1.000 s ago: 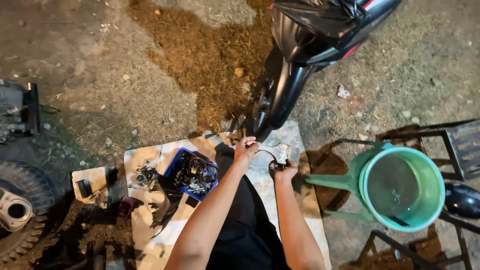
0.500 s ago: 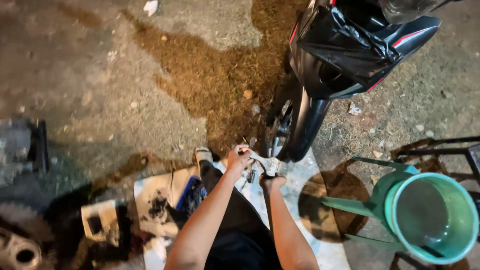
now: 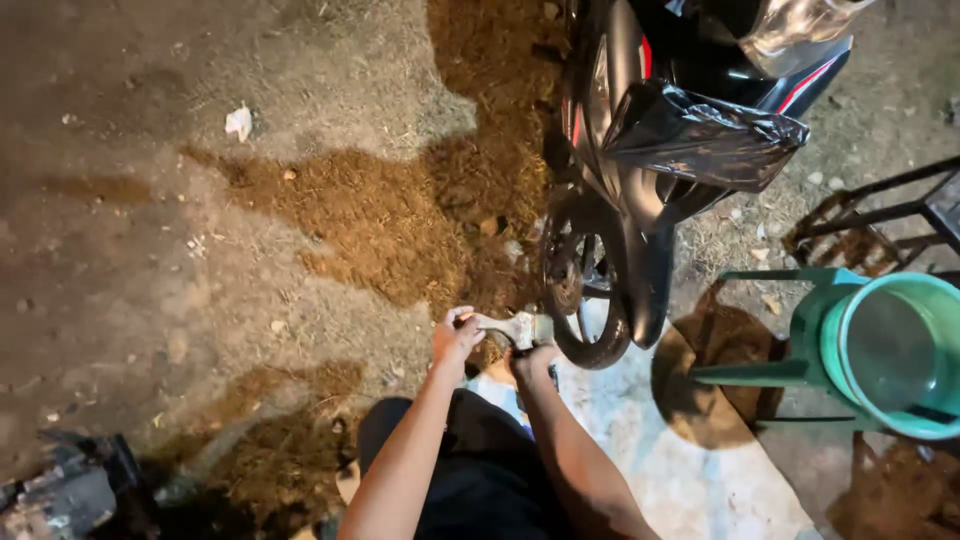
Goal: The person scrubs the rear wheel, chain, and exhaust of a motorcycle with a brush. They rinse the brush in a bucket of water and continue scrubbing the front wheel and brake disc.
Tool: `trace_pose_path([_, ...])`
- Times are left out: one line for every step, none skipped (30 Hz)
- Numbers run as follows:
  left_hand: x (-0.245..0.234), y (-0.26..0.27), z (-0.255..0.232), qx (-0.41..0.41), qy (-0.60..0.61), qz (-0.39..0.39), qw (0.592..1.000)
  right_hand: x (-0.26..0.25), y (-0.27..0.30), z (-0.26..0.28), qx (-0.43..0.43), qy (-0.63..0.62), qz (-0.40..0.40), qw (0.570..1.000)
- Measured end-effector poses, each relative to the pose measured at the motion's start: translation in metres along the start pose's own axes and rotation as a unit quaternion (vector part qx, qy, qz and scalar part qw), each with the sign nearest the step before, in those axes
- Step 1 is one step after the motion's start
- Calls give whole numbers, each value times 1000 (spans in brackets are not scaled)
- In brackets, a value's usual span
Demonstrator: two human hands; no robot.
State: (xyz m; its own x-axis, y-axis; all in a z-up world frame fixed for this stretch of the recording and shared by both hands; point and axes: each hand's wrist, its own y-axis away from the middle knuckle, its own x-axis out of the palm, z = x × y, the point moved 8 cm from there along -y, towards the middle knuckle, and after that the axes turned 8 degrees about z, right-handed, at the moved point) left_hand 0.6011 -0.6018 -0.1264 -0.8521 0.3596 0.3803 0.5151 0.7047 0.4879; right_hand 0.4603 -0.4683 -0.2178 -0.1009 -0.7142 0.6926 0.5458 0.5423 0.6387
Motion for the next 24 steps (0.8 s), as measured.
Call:
trace_pose_path([-7,-1,-7,-14,11,-13,1000,32,19,-1,9,-29,-12,999])
trace_pose_path([-14,-1,-12,-30,21,-26,999,61,41,-1,18,-58,-26,998])
trace_pose_path([-18,1,-21,-35,18,-21,999,50,28,-11,12,-62,-30,998])
trace_pose_path([-21,1,-34,-38,16,-17,999,40,13,-22,17,-88,-41,995])
trace_pose_path([-23,-1,-45,-40,14,-13,999,30,-3,-32,21,-115,-50,992])
trace_pose_path([-24,-4,-51,-46,7,-4,999,25,-7,-38,12,-123,-55,991])
trace_pose_path([-25,-7,-58,-47,5,6,999,24,-12,-41,-1,-60,-36,998])
trace_pose_path([-26,-11,-66,-49,2,19,999,25,-17,-45,-17,2,-18,1000])
trace_pose_path([-28,-16,-71,-56,-6,31,998,34,-12,-48,-28,-8,-24,999])
trace_pose_path([-28,-22,-76,-57,-21,42,997,39,-9,-55,-13,-51,-54,997])
trace_pose_path([-29,-28,-80,-59,-35,54,996,45,-4,-63,3,-95,-82,992])
trace_pose_path([-35,-28,-75,-65,-46,68,995,47,1,-68,-9,-110,-86,990])
trace_pose_path([-40,-27,-68,-80,-37,91,992,51,7,-71,-24,-124,-71,989])
trace_pose_path([-39,-40,-72,-89,-32,121,988,69,-1,-71,-45,-143,-48,987])
trace_pose_path([-43,-49,-71,-88,-47,143,985,85,8,-71,-64,-163,-43,984])
trace_pose_path([-45,-55,-68,-99,-40,171,979,97,19,-71,-76,-161,-49,983])
trace_pose_path([-47,-61,-65,-112,-32,199,973,110,31,-72,-88,-160,-56,982])
trace_pose_path([-43,-60,-71,-112,-39,217,969,91,20,-79,-104,-170,-52,979])
trace_pose_path([-41,-59,-78,-112,-61,237,963,66,10,-91,-95,-182,-87,975])
trace_pose_path([-39,-59,-83,-110,-81,255,957,43,-2,-104,-84,-192,-121,970])
trace_pose_path([-29,-67,-88,-108,-86,272,952,48,0,-99,-99,-201,-116,968])
trace_pose_path([-30,-67,-89,-117,-114,281,946,53,9,-104,-102,-214,-83,968])
trace_pose_path([-30,-67,-90,-126,-142,290,938,57,16,-108,-106,-226,-51,967])
trace_pose_path([-25,-59,-96,-129,-149,299,934,47,14,-109,-114,-235,-52,964])
